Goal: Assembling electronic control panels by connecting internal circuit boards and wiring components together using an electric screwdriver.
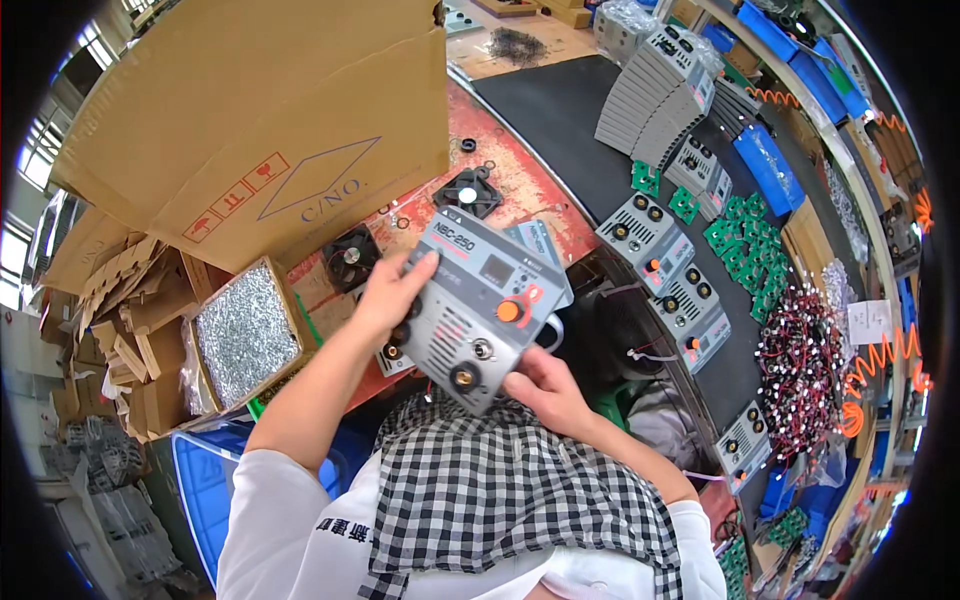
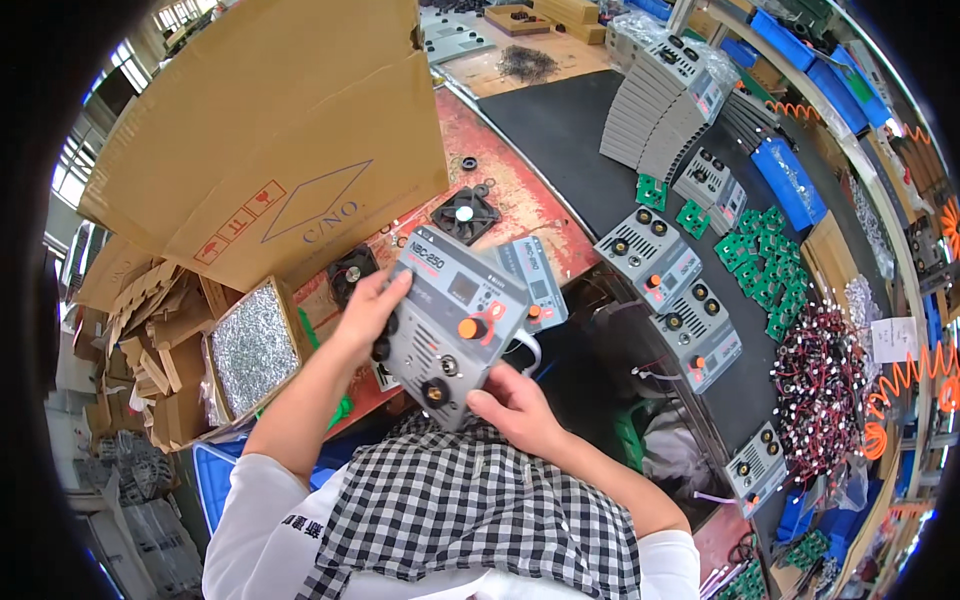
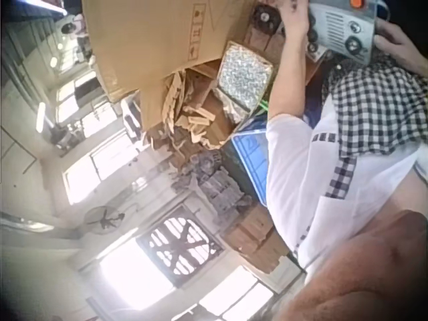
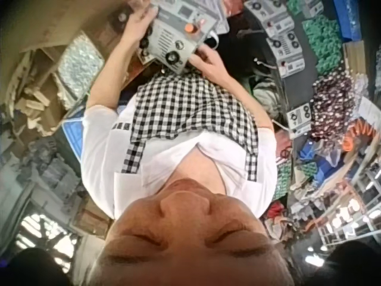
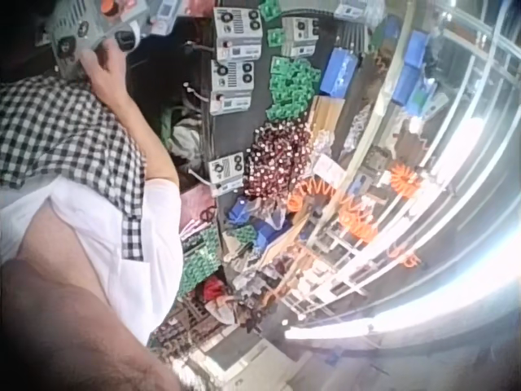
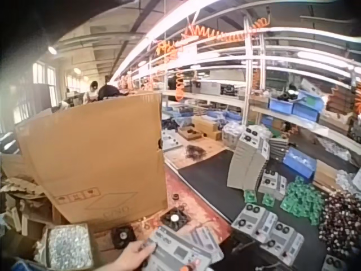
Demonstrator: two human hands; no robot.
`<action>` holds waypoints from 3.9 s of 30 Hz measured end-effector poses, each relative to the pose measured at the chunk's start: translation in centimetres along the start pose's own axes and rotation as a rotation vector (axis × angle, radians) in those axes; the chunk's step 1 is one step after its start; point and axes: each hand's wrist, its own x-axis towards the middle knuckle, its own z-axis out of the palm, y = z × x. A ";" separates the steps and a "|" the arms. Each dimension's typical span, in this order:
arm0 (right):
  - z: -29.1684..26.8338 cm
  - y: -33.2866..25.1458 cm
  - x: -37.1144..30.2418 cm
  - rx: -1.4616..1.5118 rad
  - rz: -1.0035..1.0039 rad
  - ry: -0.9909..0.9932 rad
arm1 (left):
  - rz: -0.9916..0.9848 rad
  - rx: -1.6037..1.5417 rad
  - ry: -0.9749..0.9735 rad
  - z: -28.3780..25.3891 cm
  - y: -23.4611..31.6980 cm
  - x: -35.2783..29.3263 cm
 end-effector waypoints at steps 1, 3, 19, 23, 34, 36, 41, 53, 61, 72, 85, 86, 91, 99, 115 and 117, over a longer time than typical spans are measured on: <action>0.0 1.2 1.1 0.002 0.082 -0.091 | 0.022 0.110 -0.004 -2.0 -0.8 1.1; 0.7 3.7 2.7 0.100 0.215 -0.193 | 0.040 0.257 -0.076 -4.5 -0.4 2.6; 4.7 4.0 7.5 0.520 0.088 0.192 | 0.351 0.536 0.418 -3.0 -2.2 -5.4; 5.6 6.0 6.3 0.471 0.251 -0.162 | 0.031 -0.166 0.390 -5.7 -3.6 -3.9; 3.9 3.8 6.9 -0.803 -0.465 -0.157 | -0.005 -0.605 0.217 1.3 -6.2 -12.8; 4.2 3.7 6.7 -0.906 -0.410 -0.224 | 0.119 -0.583 0.319 4.4 -4.2 -13.4; 4.8 4.8 6.1 -0.985 -0.478 -0.383 | 0.102 -0.704 0.732 6.2 -5.8 -13.8; -5.2 13.8 6.2 0.410 0.781 0.030 | 0.201 -0.776 0.839 4.4 -9.0 -15.1; -3.2 13.2 9.7 0.535 0.634 0.305 | 0.165 -0.857 0.780 2.5 -9.2 -13.2; -9.1 7.1 13.2 0.479 0.569 0.530 | 0.043 -1.069 0.551 1.6 -12.6 -7.6; -3.3 0.3 15.0 -1.169 -0.652 -0.148 | 0.050 -1.196 0.645 3.5 -14.2 -5.7; -3.0 1.1 14.9 -1.262 -0.636 -0.256 | 0.038 -1.218 0.664 3.6 -14.3 -5.6; -4.9 7.0 14.0 -1.434 -0.687 -0.506 | 0.080 -1.339 0.363 4.2 -14.1 -6.7; -6.1 8.2 12.2 -1.059 -0.523 -0.636 | 0.015 -1.140 0.606 5.6 -13.9 -5.2; -20.1 4.8 11.6 0.435 0.233 0.731 | -0.190 -1.170 0.403 4.8 -11.8 -4.8; -17.9 3.0 11.9 0.297 0.142 0.732 | -0.184 -1.181 0.365 4.5 -12.6 -4.8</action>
